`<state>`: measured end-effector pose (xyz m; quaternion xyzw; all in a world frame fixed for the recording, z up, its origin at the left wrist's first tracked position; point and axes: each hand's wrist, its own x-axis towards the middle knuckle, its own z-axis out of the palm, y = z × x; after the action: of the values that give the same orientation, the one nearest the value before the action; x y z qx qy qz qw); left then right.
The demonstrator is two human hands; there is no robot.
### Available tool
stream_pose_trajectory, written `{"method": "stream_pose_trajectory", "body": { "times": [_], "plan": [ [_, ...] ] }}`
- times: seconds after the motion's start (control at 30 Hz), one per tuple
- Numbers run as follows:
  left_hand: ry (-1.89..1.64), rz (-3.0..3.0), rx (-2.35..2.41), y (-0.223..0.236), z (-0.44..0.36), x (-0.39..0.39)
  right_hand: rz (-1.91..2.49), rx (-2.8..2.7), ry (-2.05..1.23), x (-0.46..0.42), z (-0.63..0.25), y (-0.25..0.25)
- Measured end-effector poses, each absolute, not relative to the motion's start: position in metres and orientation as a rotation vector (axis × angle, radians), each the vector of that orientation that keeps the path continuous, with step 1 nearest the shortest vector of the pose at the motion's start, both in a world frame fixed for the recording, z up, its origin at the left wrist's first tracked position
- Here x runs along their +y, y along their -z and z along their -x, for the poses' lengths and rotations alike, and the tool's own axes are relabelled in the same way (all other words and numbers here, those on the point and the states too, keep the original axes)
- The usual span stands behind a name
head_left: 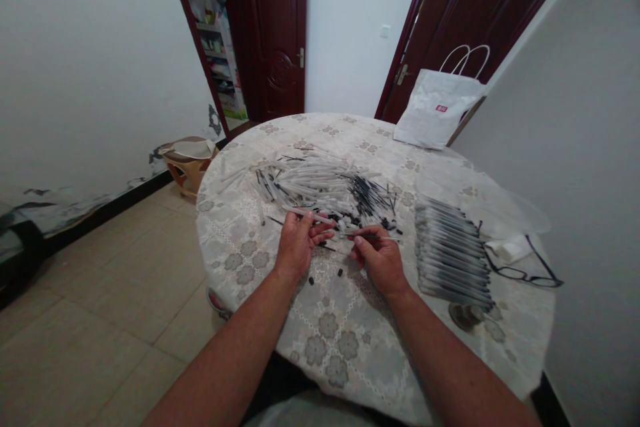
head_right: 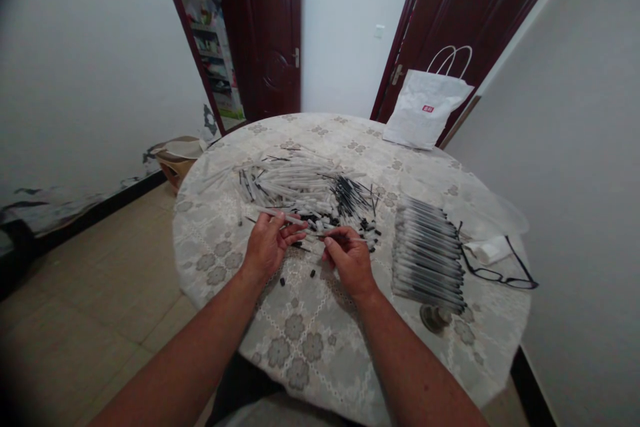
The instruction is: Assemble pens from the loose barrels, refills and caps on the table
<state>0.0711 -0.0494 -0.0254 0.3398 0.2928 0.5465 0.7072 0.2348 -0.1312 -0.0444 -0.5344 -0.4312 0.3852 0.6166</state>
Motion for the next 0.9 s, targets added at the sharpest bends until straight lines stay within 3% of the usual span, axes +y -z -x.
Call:
{"method": "stream_pose_trajectory", "body": {
  "times": [0.9],
  "plan": [
    [-1.033, -0.726, 0.554, 0.0295, -0.0755, -0.0575, 1.277, -0.958, -0.792, -0.1295, -0.2373, 0.048]
  ]
}}
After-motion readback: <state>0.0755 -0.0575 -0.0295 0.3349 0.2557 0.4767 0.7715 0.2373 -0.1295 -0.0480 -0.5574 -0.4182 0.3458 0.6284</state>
